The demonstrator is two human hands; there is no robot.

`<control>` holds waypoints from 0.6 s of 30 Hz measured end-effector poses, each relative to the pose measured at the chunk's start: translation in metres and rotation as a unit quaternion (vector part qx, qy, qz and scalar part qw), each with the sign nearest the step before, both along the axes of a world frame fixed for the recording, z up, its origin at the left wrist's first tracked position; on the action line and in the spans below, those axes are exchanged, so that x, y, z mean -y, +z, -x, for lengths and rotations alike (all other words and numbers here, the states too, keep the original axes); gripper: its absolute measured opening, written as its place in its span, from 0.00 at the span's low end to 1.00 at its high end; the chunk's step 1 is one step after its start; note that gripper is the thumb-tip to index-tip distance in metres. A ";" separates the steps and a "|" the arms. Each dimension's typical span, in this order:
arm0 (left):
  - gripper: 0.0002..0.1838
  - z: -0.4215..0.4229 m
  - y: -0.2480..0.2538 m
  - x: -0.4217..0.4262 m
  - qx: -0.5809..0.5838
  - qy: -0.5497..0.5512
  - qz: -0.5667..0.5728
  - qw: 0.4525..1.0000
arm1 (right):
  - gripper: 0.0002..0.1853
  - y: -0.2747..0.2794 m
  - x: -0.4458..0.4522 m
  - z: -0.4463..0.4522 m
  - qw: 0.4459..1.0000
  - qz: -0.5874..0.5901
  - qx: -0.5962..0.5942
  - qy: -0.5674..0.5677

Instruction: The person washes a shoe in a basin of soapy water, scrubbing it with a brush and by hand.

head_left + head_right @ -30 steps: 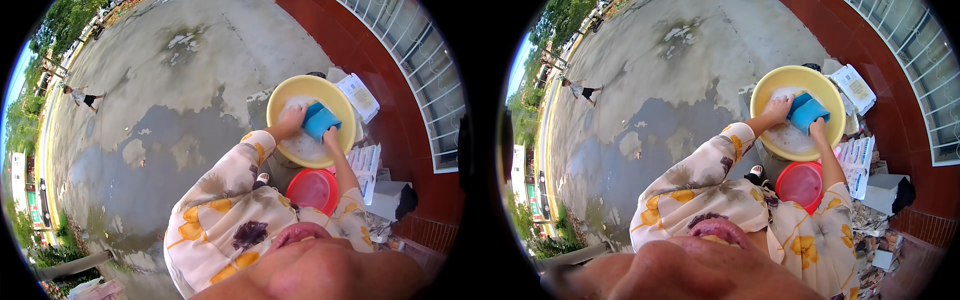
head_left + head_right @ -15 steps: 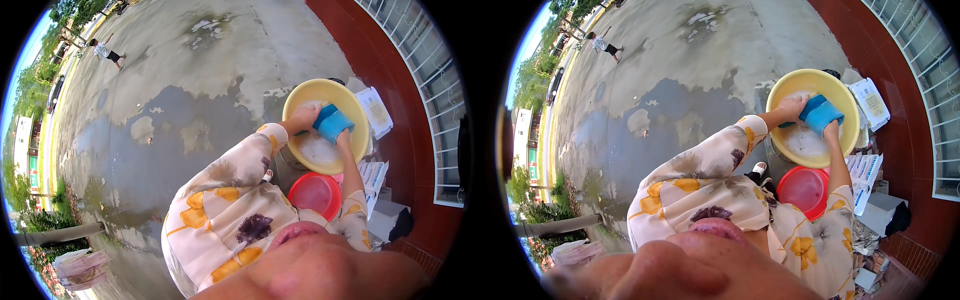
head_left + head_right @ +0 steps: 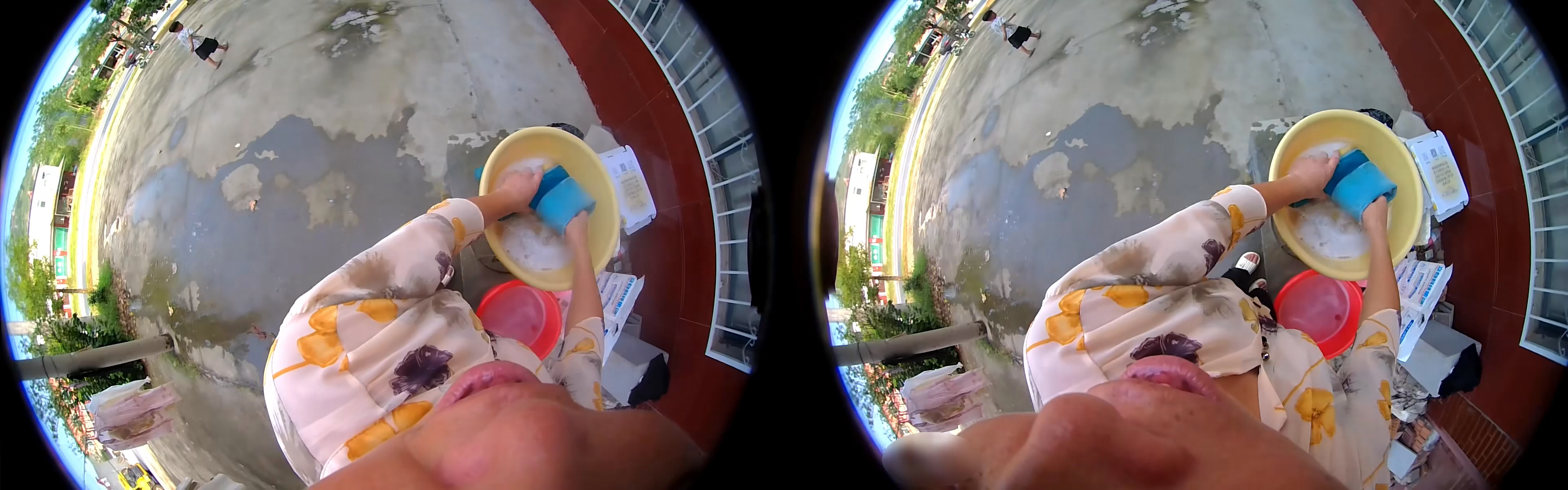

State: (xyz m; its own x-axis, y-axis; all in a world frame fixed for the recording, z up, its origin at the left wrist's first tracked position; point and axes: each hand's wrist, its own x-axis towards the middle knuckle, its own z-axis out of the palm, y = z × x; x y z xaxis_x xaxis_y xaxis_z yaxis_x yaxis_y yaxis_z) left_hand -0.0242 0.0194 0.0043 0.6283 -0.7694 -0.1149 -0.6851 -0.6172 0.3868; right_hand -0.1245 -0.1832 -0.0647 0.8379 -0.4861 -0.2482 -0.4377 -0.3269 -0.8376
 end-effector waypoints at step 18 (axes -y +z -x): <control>0.56 -0.001 -0.003 0.014 0.045 -0.003 -0.072 0.996 | 0.31 0.026 -0.031 0.018 0.998 0.060 0.016 0.015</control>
State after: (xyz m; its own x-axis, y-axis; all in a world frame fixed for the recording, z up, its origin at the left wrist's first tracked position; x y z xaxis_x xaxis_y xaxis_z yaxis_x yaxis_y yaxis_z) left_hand -0.0234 0.0052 0.0010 0.6358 -0.7534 -0.1678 -0.7172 -0.6570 0.2324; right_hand -0.1423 -0.1520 -0.0387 0.8594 -0.4847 -0.1625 -0.3992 -0.4377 -0.8057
